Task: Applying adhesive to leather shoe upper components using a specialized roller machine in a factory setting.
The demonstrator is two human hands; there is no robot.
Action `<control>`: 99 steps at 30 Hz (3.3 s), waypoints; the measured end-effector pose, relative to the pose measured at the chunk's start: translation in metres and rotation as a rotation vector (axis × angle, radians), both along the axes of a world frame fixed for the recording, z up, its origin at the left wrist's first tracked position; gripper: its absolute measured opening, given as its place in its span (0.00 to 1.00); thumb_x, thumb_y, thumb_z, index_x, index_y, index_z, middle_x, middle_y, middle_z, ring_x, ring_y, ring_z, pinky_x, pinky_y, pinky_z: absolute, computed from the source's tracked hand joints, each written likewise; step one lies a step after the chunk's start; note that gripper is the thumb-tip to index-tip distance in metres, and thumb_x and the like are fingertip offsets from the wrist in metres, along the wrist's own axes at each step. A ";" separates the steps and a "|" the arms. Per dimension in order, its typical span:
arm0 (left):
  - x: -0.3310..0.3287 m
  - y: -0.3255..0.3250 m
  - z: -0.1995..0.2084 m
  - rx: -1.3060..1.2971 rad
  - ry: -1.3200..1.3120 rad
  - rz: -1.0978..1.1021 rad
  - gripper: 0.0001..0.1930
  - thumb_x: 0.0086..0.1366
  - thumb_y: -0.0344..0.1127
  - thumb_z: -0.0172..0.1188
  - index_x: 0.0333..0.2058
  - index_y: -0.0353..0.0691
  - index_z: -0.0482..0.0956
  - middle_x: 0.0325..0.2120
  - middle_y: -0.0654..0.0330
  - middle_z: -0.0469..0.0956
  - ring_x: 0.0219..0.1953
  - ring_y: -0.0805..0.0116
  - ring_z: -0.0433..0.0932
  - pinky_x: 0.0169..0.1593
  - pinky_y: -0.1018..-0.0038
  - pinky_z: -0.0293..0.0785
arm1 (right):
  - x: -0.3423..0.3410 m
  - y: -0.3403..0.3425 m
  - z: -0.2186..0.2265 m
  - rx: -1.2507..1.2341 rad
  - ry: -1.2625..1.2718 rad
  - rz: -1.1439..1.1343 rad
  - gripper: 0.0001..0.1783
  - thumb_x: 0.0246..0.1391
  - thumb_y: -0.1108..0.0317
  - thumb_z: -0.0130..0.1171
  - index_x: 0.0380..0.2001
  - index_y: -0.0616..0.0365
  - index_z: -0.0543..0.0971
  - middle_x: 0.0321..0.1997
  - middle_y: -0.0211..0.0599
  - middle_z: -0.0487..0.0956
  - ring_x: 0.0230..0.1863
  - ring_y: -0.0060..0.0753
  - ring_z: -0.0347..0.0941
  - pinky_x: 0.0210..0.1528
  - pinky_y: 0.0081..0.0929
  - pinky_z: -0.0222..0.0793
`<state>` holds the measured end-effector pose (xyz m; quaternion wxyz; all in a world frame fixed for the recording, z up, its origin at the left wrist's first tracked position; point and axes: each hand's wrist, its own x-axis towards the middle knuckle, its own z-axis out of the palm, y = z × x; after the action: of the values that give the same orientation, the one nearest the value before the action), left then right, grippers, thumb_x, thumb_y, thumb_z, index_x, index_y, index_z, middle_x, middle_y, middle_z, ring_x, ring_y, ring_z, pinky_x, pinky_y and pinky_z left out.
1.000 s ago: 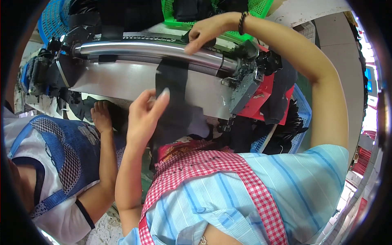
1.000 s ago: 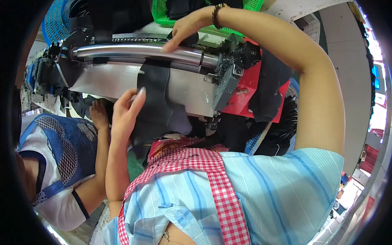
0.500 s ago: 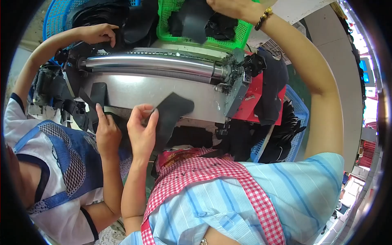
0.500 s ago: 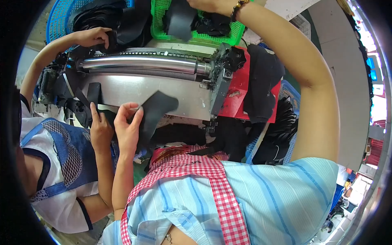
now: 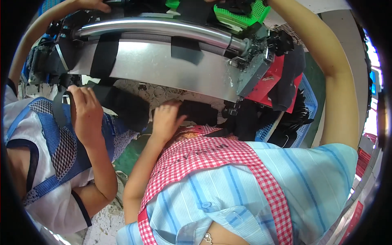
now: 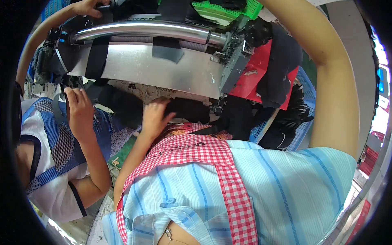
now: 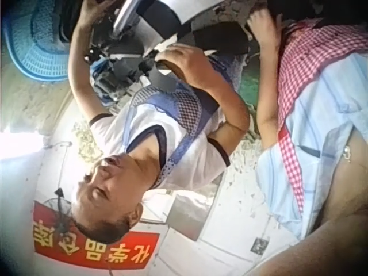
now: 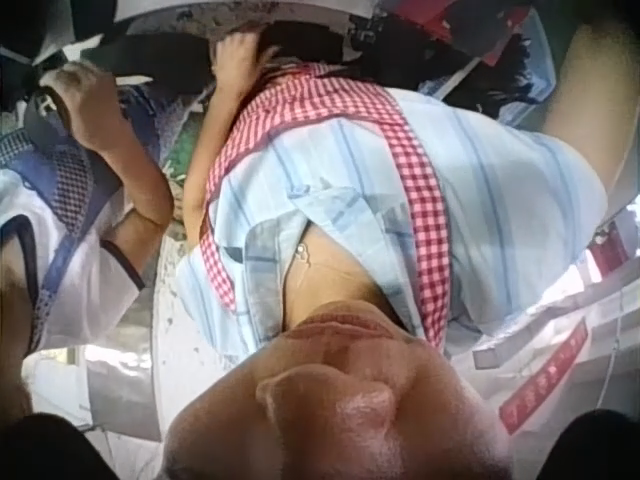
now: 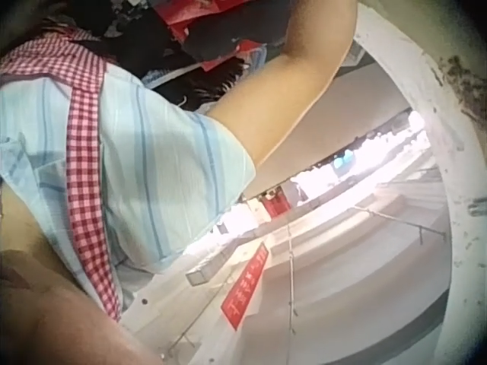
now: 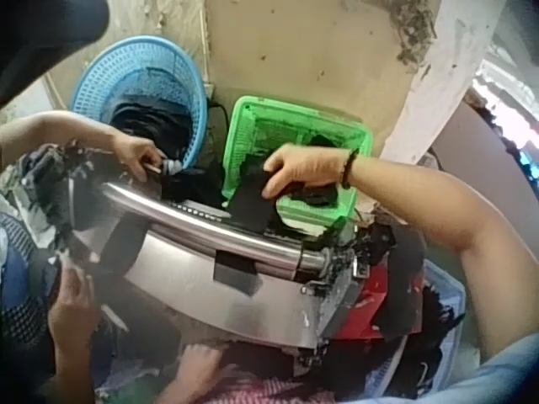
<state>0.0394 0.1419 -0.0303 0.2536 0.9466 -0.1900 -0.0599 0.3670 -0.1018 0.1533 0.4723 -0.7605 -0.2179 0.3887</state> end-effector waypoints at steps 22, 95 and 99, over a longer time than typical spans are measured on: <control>0.004 -0.009 0.082 -0.312 0.153 -0.242 0.09 0.54 0.24 0.58 0.36 0.36 0.75 0.25 0.49 0.76 0.27 0.48 0.75 0.29 0.64 0.71 | -0.277 -0.093 0.016 -0.273 -0.904 -0.073 0.43 0.39 0.53 0.69 0.57 0.59 0.64 0.57 0.46 0.68 0.57 0.46 0.65 0.58 0.38 0.61; 0.013 0.025 0.143 -0.926 0.682 0.523 0.12 0.64 0.36 0.58 0.28 0.31 0.79 0.21 0.69 0.75 0.24 0.84 0.69 0.26 0.80 0.66 | -0.133 0.025 0.064 -0.178 -1.100 0.106 0.15 0.47 0.62 0.61 0.35 0.61 0.76 0.32 0.45 0.78 0.36 0.41 0.76 0.38 0.32 0.71; 0.064 0.003 0.117 -0.916 0.648 0.636 0.15 0.64 0.39 0.57 0.26 0.31 0.78 0.21 0.71 0.74 0.24 0.84 0.68 0.28 0.82 0.66 | -0.060 0.038 0.043 -0.385 -0.438 0.335 0.44 0.50 0.37 0.55 0.56 0.65 0.66 0.54 0.44 0.71 0.55 0.35 0.67 0.56 0.31 0.65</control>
<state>0.1034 0.1453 0.0869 0.6821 0.6862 0.1799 -0.1776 0.3075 -0.0641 0.1967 0.1914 -0.8548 -0.3589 0.3224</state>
